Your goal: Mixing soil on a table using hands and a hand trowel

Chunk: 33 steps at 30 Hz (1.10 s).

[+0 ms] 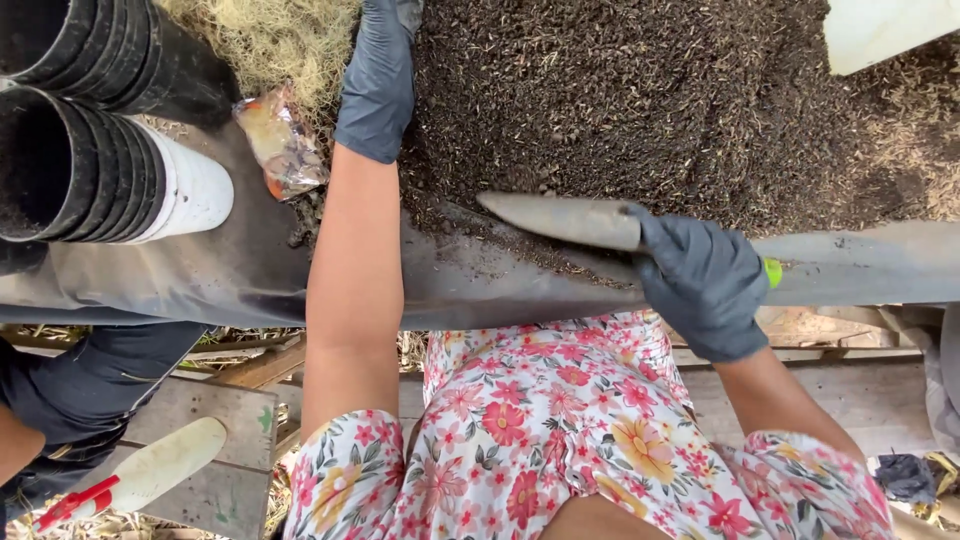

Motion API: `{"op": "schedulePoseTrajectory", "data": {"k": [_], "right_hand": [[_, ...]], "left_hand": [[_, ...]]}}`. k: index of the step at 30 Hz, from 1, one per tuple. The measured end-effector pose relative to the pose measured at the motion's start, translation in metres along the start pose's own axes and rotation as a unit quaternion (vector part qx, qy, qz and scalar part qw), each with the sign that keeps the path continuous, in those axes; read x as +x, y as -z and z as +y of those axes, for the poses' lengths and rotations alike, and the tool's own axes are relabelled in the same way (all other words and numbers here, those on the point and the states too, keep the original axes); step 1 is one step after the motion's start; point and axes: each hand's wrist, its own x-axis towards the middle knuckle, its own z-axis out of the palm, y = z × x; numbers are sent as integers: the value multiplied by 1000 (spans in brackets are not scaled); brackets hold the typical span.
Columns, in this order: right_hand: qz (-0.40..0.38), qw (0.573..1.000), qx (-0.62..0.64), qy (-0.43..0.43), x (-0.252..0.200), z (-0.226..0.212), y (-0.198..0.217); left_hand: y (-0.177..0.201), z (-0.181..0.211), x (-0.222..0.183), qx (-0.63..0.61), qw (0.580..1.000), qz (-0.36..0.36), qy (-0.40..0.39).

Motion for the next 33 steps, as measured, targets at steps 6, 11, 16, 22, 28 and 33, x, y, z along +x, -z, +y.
{"op": "schedulePoseTrajectory", "data": {"k": [6, 11, 16, 22, 28, 33], "right_hand": [[93, 965, -238, -51, 45, 11, -32], [101, 992, -45, -62, 80, 50, -15], [62, 963, 248, -88, 30, 82, -11], [-11, 953, 295, -69, -46, 113, -1], [-12, 973, 230, 2, -55, 131, -23], [89, 991, 95, 37, -8, 119, -67]], "left_hand": [[-3, -4, 12, 50, 999, 5, 9], [-1, -7, 12, 103, 992, -46, -62], [1, -17, 20, 31, 998, -33, -45], [-2, -11, 18, 44, 998, 28, 28], [1, -13, 25, 73, 992, 78, 68], [-6, 0, 20, 87, 985, 110, 97]]}}
